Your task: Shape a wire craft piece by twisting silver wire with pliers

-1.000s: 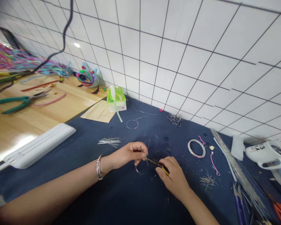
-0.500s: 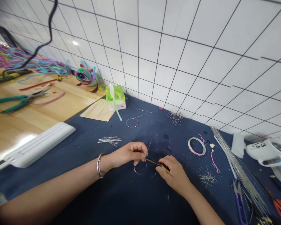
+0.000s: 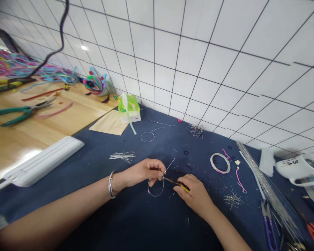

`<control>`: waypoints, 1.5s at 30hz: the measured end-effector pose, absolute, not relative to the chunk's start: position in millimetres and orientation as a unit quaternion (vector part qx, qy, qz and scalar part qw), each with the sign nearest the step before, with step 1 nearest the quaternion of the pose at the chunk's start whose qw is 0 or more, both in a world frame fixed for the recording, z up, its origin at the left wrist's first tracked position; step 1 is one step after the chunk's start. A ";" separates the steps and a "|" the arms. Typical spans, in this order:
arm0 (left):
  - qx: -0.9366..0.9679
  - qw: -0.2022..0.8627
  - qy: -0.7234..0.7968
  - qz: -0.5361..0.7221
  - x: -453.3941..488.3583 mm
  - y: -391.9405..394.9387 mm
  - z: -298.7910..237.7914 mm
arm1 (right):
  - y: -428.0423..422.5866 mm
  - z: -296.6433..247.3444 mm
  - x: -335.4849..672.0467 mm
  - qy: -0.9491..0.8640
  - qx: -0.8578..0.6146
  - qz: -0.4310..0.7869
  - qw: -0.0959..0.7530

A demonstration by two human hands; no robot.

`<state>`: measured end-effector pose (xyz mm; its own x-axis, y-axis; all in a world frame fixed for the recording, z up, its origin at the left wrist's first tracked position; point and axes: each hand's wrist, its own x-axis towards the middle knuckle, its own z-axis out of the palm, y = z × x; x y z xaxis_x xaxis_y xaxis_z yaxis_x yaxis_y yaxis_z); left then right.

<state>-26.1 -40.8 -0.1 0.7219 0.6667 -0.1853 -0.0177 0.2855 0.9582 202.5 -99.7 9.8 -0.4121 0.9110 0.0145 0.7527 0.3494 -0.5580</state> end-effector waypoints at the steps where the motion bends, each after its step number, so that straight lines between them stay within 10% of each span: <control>1: 0.550 0.747 0.297 0.227 -26.0 -40.9 0.0 | -99.9 9.8 202.4 -0.806 -0.515 0.239 0.166; 45: 0.492 0.789 0.285 0.233 -24.0 -45.3 -3.5 | -99.2 16.6 203.5 -0.773 -0.533 0.312 0.144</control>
